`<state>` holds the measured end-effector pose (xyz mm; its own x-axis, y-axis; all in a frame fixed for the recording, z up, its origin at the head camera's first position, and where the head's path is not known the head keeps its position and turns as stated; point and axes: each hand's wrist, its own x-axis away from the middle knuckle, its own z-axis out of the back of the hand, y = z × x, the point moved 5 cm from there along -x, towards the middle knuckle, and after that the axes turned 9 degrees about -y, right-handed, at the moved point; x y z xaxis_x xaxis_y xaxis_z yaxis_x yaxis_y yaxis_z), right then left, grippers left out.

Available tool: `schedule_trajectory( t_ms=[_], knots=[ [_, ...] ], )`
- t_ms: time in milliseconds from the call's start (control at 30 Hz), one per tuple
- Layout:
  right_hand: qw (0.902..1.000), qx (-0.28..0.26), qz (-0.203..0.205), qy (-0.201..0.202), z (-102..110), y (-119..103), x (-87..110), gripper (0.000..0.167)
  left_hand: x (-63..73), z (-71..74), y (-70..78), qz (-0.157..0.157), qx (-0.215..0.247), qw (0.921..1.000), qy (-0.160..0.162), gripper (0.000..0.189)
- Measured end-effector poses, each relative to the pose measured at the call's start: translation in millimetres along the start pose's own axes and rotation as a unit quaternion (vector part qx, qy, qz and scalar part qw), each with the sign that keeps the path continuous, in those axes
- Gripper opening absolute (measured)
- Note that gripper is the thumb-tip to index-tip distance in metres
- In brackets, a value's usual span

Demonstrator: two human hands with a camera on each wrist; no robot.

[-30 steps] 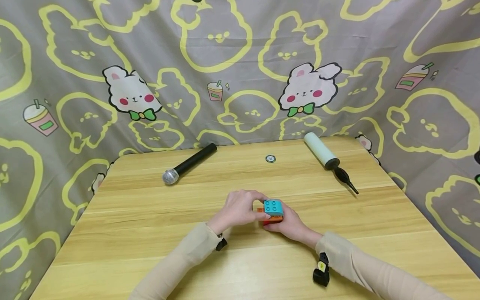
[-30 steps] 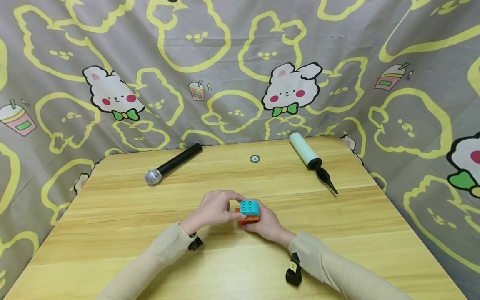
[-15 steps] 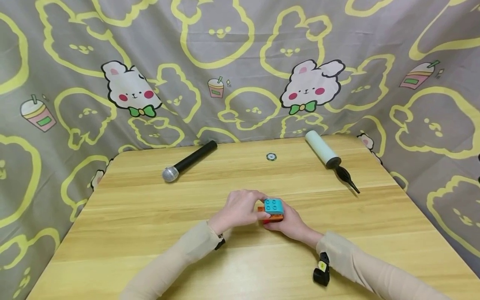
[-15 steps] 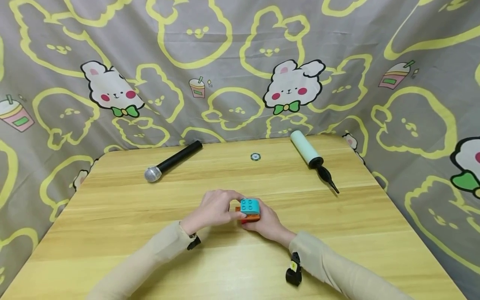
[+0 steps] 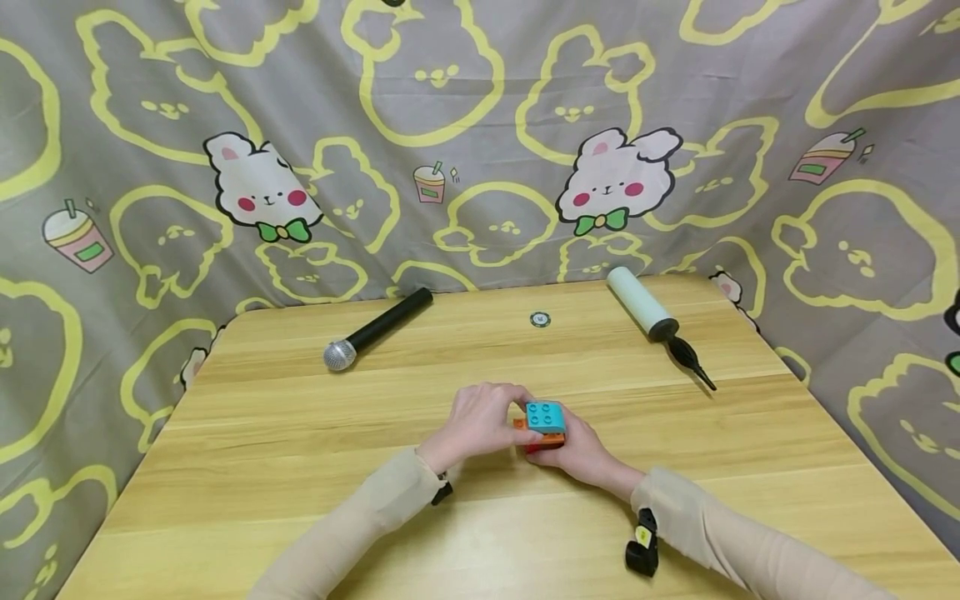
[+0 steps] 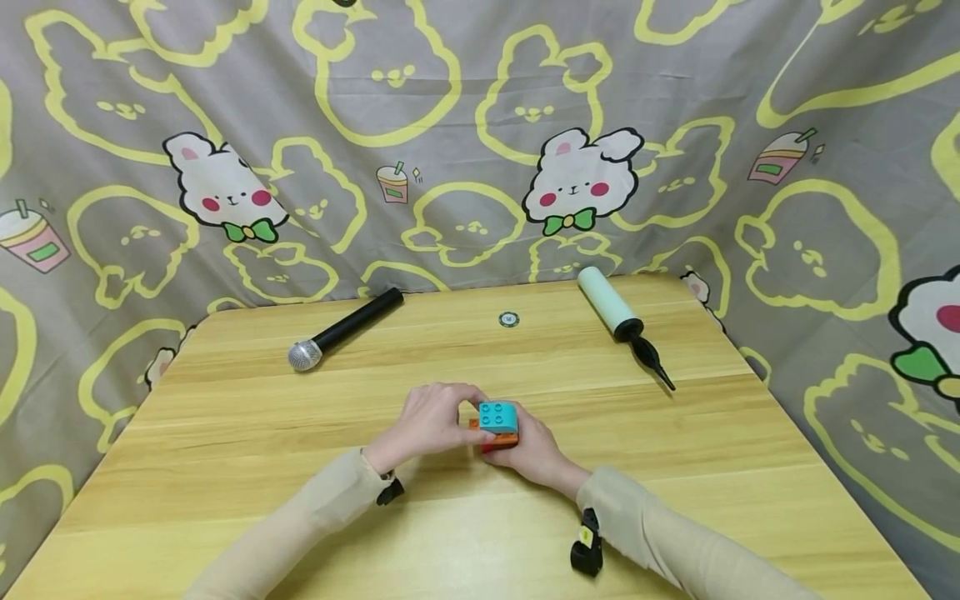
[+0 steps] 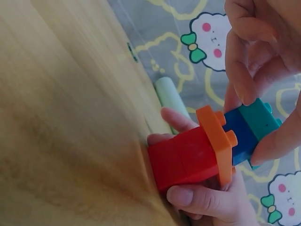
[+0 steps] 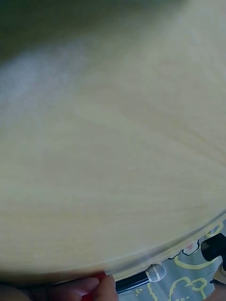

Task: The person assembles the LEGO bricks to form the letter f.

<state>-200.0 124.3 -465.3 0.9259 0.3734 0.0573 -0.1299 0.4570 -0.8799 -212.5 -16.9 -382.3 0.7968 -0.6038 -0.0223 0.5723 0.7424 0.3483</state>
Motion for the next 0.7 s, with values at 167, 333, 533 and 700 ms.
schedule_trajectory(
  t_ms=[167, 333, 533, 700],
  knots=[
    [0.9997, -0.006, 0.018, -0.017, 2, 0, -1.0, 0.074, 2.1, 0.3, 1.2, 0.014, 0.010, 0.9998, -0.008, 0.040],
    [0.9897, -0.119, 0.013, -0.079, 9, 5, -0.6, 0.088, 0.9, 0.4, 2.8, 0.017, 0.008, 0.9997, -0.015, 0.042],
    [0.9797, -0.177, 0.002, -0.094, 16, 7, 3.9, 0.090, 3.7, 0.9, 2.9, 0.033, 0.002, 0.9993, -0.020, 0.043],
    [0.9827, -0.171, 0.021, -0.070, 23, 3, 8.0, 0.085, 5.0, 0.9, 6.1, 0.034, -0.005, 0.9993, -0.015, 0.044]
  ],
)
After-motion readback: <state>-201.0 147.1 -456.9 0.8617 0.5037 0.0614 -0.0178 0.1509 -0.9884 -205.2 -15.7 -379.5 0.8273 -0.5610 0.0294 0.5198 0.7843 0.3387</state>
